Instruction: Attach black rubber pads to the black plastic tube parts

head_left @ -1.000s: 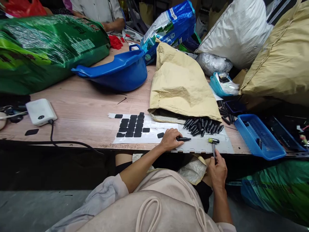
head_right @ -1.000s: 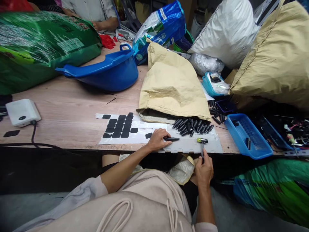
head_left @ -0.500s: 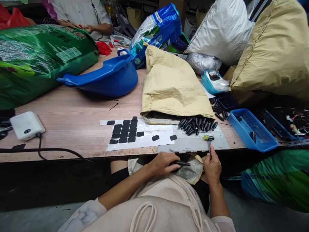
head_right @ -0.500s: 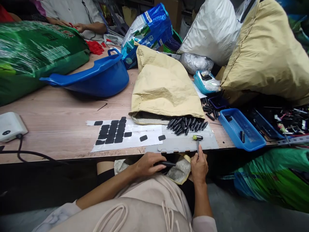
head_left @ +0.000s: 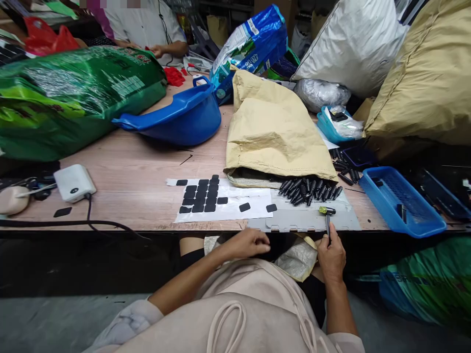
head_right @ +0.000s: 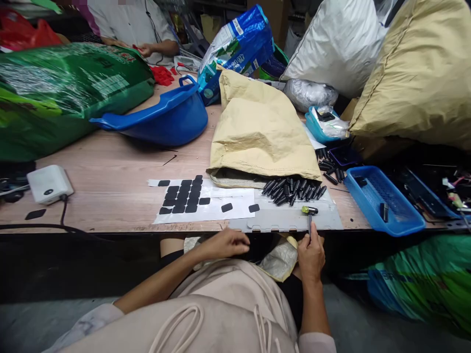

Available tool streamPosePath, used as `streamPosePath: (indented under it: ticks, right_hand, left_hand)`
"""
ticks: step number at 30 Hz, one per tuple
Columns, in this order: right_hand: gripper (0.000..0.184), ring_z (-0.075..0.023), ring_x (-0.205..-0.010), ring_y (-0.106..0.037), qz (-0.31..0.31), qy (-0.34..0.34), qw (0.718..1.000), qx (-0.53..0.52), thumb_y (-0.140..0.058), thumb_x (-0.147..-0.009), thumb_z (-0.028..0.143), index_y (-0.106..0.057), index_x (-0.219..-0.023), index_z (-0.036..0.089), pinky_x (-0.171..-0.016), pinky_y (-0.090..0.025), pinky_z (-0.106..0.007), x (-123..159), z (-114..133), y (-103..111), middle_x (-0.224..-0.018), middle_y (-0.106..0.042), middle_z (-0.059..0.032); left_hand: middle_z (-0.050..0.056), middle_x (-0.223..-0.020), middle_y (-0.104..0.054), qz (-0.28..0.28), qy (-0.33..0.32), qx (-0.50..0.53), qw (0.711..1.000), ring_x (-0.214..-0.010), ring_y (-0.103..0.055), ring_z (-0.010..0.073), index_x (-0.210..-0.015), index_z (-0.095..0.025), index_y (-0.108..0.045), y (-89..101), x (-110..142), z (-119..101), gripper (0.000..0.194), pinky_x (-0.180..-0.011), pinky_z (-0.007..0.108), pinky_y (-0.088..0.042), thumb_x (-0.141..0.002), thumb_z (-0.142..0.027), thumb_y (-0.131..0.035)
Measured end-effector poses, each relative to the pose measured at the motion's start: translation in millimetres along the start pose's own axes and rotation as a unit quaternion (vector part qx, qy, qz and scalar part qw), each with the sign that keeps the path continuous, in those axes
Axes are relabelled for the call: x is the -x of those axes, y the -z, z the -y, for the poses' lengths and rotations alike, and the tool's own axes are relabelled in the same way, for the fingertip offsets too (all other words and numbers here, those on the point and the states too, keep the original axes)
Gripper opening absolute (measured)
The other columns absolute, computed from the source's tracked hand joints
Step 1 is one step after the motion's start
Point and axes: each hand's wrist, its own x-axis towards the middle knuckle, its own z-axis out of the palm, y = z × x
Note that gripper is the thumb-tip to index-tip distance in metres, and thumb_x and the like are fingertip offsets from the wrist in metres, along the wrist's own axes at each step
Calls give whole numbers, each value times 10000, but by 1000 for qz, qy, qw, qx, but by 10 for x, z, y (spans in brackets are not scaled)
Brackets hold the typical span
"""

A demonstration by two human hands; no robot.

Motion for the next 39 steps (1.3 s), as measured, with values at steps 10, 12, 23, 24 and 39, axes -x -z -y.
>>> streamPosePath:
  ticks: [10, 12, 23, 24, 39]
  right_hand:
    - [624, -308, -1079, -676, 2, 5, 1000, -12, -400, -937, 403, -617, -1462, 144, -926, -528, -427, -14, -66, -45, -1282, -715, -185]
    - [625, -312, -1099, -675, 0, 6, 1000, -13, -403, -936, 403, -618, -1460, 139, -937, -529, -432, -18, -75, -49, -1298, -711, -187]
    - [608, -295, -1139, -679, -24, 30, 999, -22, -415, -942, 375, -625, -1447, 110, -1004, -527, -416, -15, -65, -64, -1287, -719, -185]
    - [608, -293, -1145, -678, -27, 34, 999, -23, -414, -942, 371, -624, -1447, 103, -1010, -526, -413, -16, -67, -69, -1281, -720, -187]
    - [611, -286, -1185, -670, -19, 40, 999, -23, -410, -938, 371, -629, -1436, 95, -1040, -521, -414, -45, -85, -65, -1319, -710, -193]
  left_hand:
    - [213, -1158, -735, -422, 301, -214, 828, -1116, -691, 368, -1096, -138, -753, 1381, -727, -219, 386, -909, 440, -521, -1021, -392, -472]
    - [212, -1156, -738, -428, 320, -196, 822, -1128, -688, 368, -1074, -151, -762, 1444, -821, -204, 339, -925, 448, -517, -984, -368, -519]
    - [160, -1037, -773, -436, 323, -154, 826, -1023, -710, 367, -983, -201, -804, 1260, -511, -260, 267, -844, 441, -531, -815, -369, -683]
    - [148, -1010, -774, -435, 307, -164, 830, -1003, -708, 360, -998, -202, -804, 1187, -447, -272, 279, -848, 441, -529, -810, -376, -692]
    - [42, -942, -703, -292, -32, -171, 940, -994, -590, 257, -925, -215, -716, 272, -755, -232, 172, -885, 399, -422, -753, -223, -709]
